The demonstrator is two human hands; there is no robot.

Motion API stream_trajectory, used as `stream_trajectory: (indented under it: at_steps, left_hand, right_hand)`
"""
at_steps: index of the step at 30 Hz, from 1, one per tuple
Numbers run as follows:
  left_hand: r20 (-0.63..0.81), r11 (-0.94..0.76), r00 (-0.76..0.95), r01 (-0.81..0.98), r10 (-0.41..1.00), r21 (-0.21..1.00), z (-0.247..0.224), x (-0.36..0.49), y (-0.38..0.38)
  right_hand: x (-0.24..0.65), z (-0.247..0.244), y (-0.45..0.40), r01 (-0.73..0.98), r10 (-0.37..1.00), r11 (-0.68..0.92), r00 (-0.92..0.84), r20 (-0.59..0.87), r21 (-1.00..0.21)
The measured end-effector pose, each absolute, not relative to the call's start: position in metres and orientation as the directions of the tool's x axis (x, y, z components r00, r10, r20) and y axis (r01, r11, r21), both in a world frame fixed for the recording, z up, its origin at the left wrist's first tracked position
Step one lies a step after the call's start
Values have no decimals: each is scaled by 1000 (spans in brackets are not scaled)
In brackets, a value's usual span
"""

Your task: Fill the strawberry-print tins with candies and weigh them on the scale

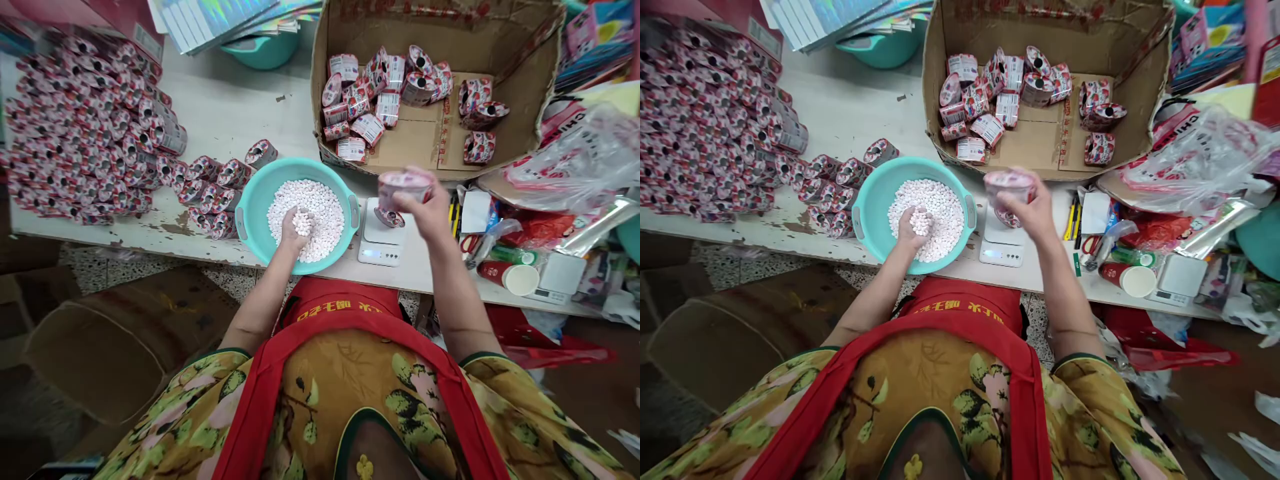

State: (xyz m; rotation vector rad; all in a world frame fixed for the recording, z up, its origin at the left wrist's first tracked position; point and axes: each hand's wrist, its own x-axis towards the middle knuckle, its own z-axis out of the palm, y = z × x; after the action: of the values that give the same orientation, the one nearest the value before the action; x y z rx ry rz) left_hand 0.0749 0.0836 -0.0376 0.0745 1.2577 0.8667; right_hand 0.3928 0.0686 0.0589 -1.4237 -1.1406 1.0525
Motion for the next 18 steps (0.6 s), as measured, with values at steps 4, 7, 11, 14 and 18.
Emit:
stream_trajectory:
  at_steps: [4, 7, 11, 14, 18]
  left_hand:
    - [-787, 674, 112, -599, 606, 434, -22, 83, 85]
    - [-725, 639, 112, -577, 679, 509, 14, 86, 84]
    - [-639, 534, 63, -615, 767, 580, 58, 92, 84]
    - [-636, 537, 96, -640, 765, 549, 66, 92, 84]
    - [-687, 552, 91, -675, 721, 489, 49, 83, 82]
  right_hand:
    - [329, 39, 34, 46, 983, -174, 66, -171, -984]
    - [294, 18, 30, 32, 982, -188, 23, -187, -982]
    - [263, 3, 33, 80, 974, -213, -59, -218, -974]
    - [256, -1, 36, 133, 969, -240, -32, -246, -962]
    - [262, 1, 39, 196, 961, -274, 18, -276, -941]
